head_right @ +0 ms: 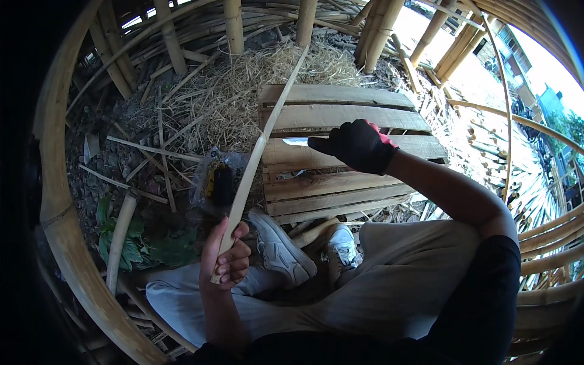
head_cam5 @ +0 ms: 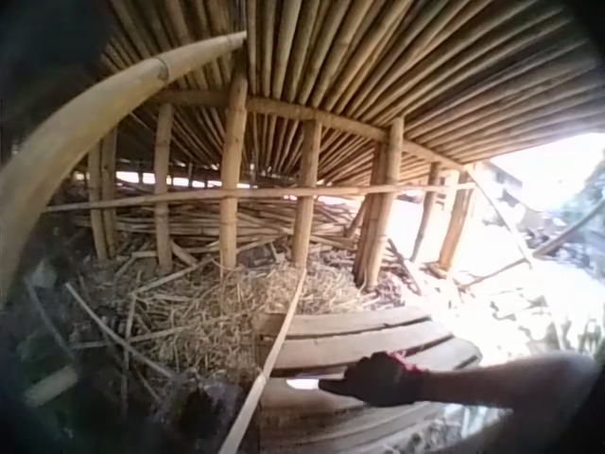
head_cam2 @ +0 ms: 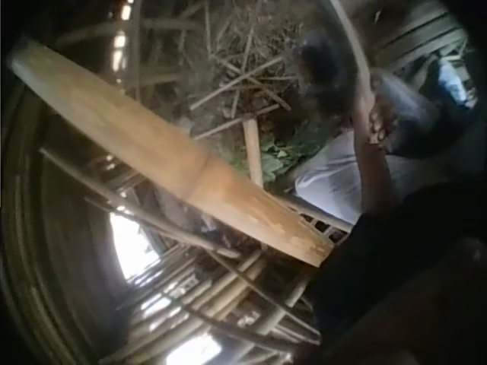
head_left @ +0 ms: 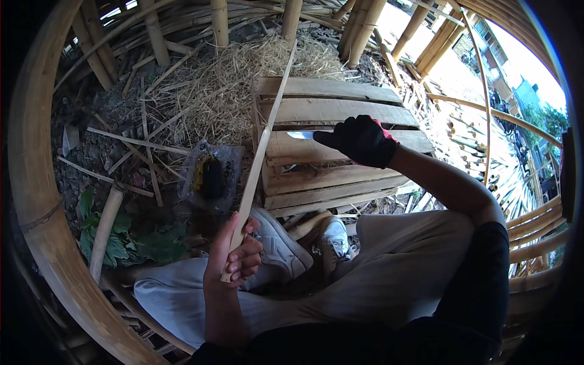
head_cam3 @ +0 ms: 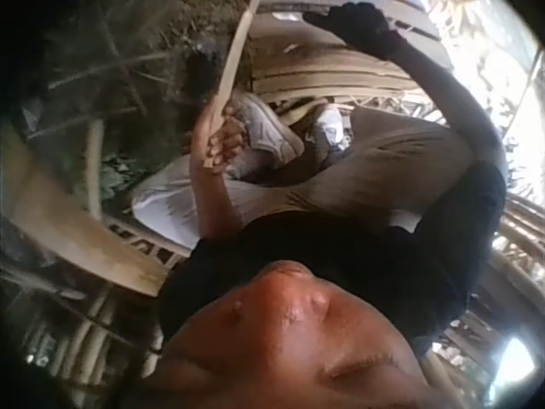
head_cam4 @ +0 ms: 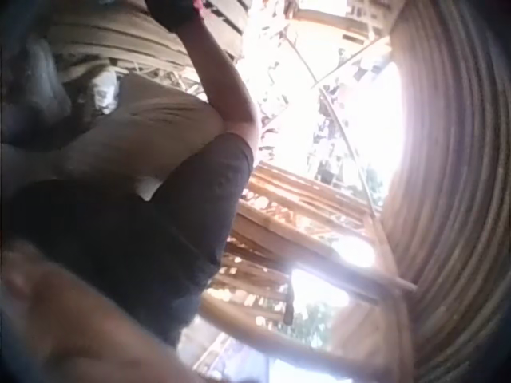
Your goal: The person sits on the ground and uses a knife to shave and smooth a thin bamboo stick. They hold the stick with one hand and carefully scrape along its length with the other, producing fine shavings.
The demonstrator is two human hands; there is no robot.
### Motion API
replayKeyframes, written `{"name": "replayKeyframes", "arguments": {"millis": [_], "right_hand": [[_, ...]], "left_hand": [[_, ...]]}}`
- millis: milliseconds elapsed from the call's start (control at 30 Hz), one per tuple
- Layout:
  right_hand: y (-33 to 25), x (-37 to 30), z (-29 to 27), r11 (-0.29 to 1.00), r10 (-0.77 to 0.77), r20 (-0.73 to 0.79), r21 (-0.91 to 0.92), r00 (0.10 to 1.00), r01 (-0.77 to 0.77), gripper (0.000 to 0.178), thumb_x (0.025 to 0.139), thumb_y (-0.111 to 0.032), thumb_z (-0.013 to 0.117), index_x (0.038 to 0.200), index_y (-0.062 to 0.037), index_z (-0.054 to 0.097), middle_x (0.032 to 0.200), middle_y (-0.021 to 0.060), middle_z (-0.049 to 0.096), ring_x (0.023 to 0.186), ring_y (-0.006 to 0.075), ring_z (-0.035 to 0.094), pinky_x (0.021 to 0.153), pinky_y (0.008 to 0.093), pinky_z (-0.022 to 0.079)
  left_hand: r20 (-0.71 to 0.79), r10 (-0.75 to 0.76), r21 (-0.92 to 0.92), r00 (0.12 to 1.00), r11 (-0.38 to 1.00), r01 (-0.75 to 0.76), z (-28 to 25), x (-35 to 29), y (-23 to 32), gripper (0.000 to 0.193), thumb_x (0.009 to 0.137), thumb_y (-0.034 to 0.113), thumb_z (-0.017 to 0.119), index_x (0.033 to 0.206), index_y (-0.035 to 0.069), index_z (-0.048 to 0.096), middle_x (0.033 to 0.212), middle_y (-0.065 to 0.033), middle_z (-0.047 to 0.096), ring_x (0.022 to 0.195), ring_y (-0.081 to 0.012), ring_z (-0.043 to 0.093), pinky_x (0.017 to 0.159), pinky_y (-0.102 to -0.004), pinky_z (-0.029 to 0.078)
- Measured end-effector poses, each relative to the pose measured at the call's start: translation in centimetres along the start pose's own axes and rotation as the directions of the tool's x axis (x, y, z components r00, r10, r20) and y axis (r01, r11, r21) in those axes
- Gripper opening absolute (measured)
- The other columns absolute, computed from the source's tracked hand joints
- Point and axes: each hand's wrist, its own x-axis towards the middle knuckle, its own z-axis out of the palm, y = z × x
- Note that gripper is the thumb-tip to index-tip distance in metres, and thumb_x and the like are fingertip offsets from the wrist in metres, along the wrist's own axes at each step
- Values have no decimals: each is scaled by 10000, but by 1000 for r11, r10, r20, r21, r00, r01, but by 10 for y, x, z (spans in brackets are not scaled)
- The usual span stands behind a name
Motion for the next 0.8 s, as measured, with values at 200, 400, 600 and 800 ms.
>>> {"name": "replayKeyframes", "arguments": {"millis": [200, 400, 600, 800], "right_hand": [[-2, 4, 3, 990, -141, 50, -6, 989, 142, 605, 934, -100, 527, 1508, -267, 430, 904, 72, 632, 737, 256, 689, 566, 384, 567], [-5, 8, -6, 992, -128, 144, 11, 981, 128, 595, 925, -106, 541, 1495, -248, 444, 894, 67, 629, 738, 241, 691, 552, 363, 562], [-9, 8, -15, 990, -141, 173, 7, 975, 142, 587, 935, -111, 532, 1501, -223, 429, 920, 60, 649, 741, 238, 697, 539, 364, 555], [-9, 7, -12, 993, -114, 201, 13, 973, 114, 602, 948, -129, 524, 1527, -222, 390, 925, 59, 661, 744, 248, 702, 552, 360, 558]], "left_hand": [[-9, 3, 3, 1000, 1000, -3, 2, 0, 0, 367, 1070, 499, 387, 991, 143, 430, 475, 61, 371, 310, -23, 370, 256, -177, 279], [-43, 4, -29, 999, 1000, -5, 3, 1, -1, 365, 1078, 481, 361, 993, 133, 431, 469, 47, 388, 301, -39, 371, 258, -183, 282], [-31, 6, -27, 999, 1000, -7, 0, 3, -2, 367, 1080, 480, 352, 999, 131, 434, 473, 46, 392, 306, -45, 383, 261, -186, 291], [-18, -1, -30, 1000, 1000, 0, -1, 5, -3, 377, 1080, 488, 344, 1003, 131, 437, 477, 47, 397, 310, -47, 389, 262, -189, 297]]}}
